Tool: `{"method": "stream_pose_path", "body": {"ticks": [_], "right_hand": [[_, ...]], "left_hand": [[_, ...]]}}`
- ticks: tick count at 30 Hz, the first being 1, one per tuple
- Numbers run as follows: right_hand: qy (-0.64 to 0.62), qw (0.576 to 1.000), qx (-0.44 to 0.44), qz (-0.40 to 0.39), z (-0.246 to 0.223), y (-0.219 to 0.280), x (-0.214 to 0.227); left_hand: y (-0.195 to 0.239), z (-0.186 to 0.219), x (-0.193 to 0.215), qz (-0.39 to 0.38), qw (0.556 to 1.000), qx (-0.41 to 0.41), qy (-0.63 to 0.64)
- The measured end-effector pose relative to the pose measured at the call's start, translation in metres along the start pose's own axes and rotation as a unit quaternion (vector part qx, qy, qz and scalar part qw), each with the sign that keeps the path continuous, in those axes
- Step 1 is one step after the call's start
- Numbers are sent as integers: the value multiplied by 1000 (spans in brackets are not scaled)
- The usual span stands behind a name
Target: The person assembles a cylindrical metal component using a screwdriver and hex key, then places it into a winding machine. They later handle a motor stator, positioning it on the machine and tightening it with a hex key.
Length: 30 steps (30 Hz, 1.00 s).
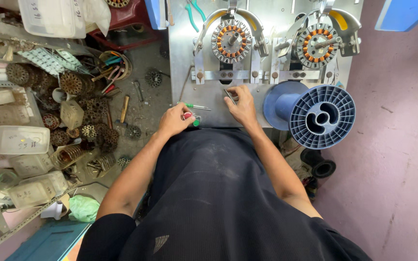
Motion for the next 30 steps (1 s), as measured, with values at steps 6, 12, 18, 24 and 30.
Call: {"method": "stream_pose_path", "body": {"ticks": [6, 12, 18, 24, 30], "right_hand": [[-11, 1000, -25, 5, 7, 2, 12], [-7, 999, -37, 4, 11, 3, 19], [-17, 999, -47, 18, 12, -4, 24], [-103, 986, -89, 93, 42, -45, 14], [-56, 990, -4, 131, 89, -104, -12]], "left_hand": [[-4, -20, -3, 24, 997, 52, 43], [-7, -28, -4, 11, 989, 125, 79], [8, -2, 11, 74, 991, 111, 22], [8, 82, 21, 202, 972, -115, 18], [-47, 188, 23, 276, 913, -293, 67]]}}
Point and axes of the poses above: each hand's wrist, its own y-axis away from the middle knuckle, its own x-axis out of the back of the hand, z = x × y, the point moved 5 cm from there along -y, towards the middle knuckle, and after that the axes turned 14 degrees about x, right-handed, at the moved point
